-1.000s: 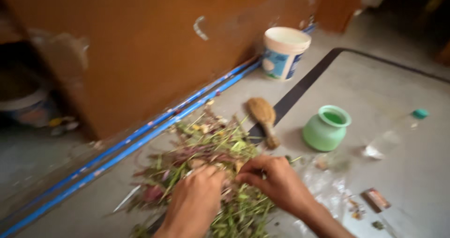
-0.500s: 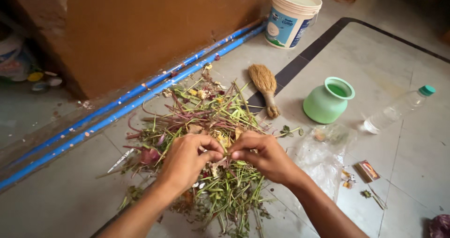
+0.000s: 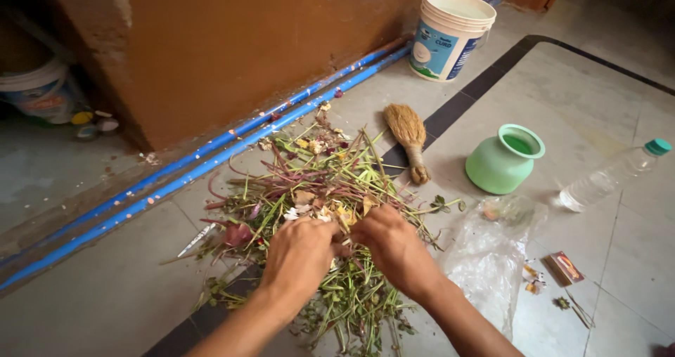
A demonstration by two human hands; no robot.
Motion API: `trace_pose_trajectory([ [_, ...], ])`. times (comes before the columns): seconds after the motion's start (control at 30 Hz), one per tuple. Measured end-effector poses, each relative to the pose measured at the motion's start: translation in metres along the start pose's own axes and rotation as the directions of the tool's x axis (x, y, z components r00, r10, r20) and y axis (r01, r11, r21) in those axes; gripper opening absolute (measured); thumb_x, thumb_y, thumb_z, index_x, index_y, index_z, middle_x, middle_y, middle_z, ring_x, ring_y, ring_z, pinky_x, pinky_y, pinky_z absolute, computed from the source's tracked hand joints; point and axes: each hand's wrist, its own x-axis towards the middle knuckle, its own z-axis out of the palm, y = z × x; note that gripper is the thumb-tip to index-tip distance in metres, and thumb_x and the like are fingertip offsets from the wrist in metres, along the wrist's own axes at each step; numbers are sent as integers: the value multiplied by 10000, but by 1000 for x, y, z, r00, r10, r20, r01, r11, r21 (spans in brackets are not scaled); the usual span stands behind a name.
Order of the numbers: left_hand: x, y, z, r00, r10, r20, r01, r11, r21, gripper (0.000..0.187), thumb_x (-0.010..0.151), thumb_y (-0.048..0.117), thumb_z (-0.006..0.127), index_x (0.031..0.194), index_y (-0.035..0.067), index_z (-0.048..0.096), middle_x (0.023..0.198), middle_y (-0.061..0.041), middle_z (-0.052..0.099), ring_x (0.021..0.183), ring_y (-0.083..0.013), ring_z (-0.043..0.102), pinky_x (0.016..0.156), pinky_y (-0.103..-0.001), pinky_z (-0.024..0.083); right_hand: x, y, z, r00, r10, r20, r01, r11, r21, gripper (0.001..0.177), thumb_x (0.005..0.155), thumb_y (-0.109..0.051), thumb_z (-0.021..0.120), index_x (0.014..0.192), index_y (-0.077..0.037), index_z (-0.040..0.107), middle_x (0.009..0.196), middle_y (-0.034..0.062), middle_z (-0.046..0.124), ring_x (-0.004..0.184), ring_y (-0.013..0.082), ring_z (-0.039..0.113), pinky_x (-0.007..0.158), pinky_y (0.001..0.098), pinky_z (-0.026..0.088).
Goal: The person sits on the floor and sorts a pile of mixed plant stems, leaves, and flowers by hand. They separate usable pieces from debris, occasionally using a small broom to sweep the floor and gather loose material into the pile.
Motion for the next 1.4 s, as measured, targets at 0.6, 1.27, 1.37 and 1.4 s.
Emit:
trace_pose_trajectory([
  [0.6, 11, 0, -26, 939, -319, 129, 344, 897, -278, 97, 858, 325, 769, 910, 265, 826, 769, -45, 769, 705, -223, 733, 677, -371, 556, 1, 12, 2, 962, 260, 80, -271, 945, 182, 129, 875, -131, 707, 968, -79, 780, 872, 47, 719, 853, 214, 691, 776, 347, 534],
  [1.27, 10, -10, 11, 962, 120, -247, -151, 982, -113, 119, 826, 125, 699, 924, 117, 766, 868, -90, 773, 823, -263, 729, 790, -448, 526, 17, 14, -19, 988, -149, 28, 151, 984, -99, 192, 748, -40, 704, 911, -112, 775, 869, 39, 654, 877, 241, 592, 787, 383, 506],
  [1.37, 9, -5, 6, 978, 91, -189, -102, 993, -51, 108, 840, 129, 711, 896, 157, 799, 817, -107, 767, 800, -280, 722, 823, -457, 544, 19, 2, -20, 985, -172, 15, 171, 966, -192, 156, 734, -65, 707, 867, -135, 753, 854, 26, 647, 884, 230, 589, 775, 382, 476],
  [1.4, 8, -2, 2, 991, -2, -133, -11, 995, -99, 94, 851, 178, 734, 897, 180, 815, 792, -118, 763, 768, -299, 707, 786, -452, 548, 20, -2, -20, 987, -157, 12, 156, 961, -228, 137, 730, -74, 708, 845, -141, 743, 851, 21, 649, 885, 227, 589, 770, 381, 464],
])
